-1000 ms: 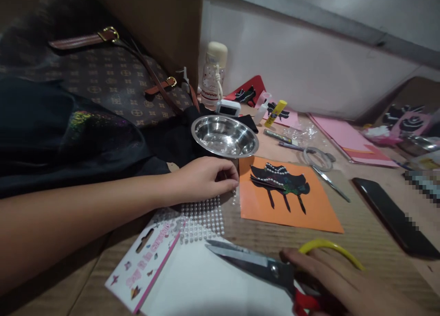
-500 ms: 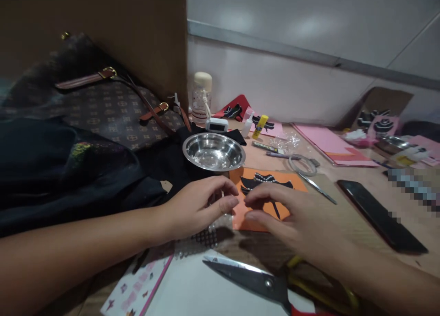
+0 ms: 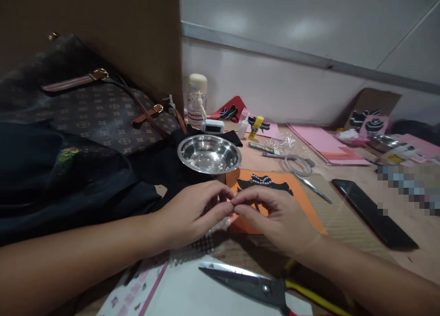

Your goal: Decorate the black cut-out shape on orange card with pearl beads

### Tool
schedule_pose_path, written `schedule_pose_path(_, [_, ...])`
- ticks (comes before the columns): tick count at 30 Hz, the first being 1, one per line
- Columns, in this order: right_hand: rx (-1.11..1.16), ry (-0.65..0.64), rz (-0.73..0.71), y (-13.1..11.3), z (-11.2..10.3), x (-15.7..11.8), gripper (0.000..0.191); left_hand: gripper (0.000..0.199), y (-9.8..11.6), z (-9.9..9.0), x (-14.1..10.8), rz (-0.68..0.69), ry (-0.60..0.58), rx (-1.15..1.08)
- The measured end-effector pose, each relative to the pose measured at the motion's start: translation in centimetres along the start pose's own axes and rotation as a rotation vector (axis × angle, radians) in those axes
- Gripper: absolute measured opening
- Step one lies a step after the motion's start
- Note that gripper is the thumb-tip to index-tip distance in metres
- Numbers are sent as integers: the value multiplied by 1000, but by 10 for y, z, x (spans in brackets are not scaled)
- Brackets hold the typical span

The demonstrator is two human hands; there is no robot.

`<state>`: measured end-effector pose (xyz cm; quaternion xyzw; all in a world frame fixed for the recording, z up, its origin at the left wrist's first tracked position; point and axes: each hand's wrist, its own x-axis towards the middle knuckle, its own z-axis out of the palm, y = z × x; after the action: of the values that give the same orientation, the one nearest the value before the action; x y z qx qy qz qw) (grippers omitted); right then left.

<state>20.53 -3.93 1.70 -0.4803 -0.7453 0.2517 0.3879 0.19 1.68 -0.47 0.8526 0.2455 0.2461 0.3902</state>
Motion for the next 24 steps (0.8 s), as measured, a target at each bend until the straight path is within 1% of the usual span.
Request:
schedule_pose_path(4, [-5, -85, -15, 2, 0, -6, 12, 28, -5, 0, 0, 56, -75, 109])
schedule_pose_path(7, [-20, -122, 21, 6, -5, -11, 11, 38, -9, 0, 0, 80, -120, 157])
schedule_pose_path(9, [-51, -122, 77, 12, -15, -13, 11, 44, -8, 0, 1, 118, -136, 197])
schedule_pose_path(11, [-66, -95, 147, 21, -32, -13, 10, 45, -4, -1, 1, 191, -167, 234])
schedule_pose_path(13, [-87, -71, 208, 29, -51, -14, 8, 44, 0, -2, 0, 251, -225, 251])
schedule_pose_path(15, [-167, -76, 234, 35, -66, -15, 12, 43, 3, -2, 0, 261, -270, 258])
schedule_pose_path(16, [-213, -81, 217, 37, -70, -16, 13, 42, 4, -1, 0, 252, -280, 264])
schedule_pose_path(19, [-295, -127, 141, 41, -71, -21, 13, 45, 2, 0, -1, 255, -262, 292])
schedule_pose_path(21, [-302, -167, 118, 46, -66, -25, 12, 49, 1, 1, 0, 270, -255, 315])
schedule_pose_path(24, [-370, -201, 101, 56, -57, -30, 12, 53, 0, 1, 1, 270, -267, 349])
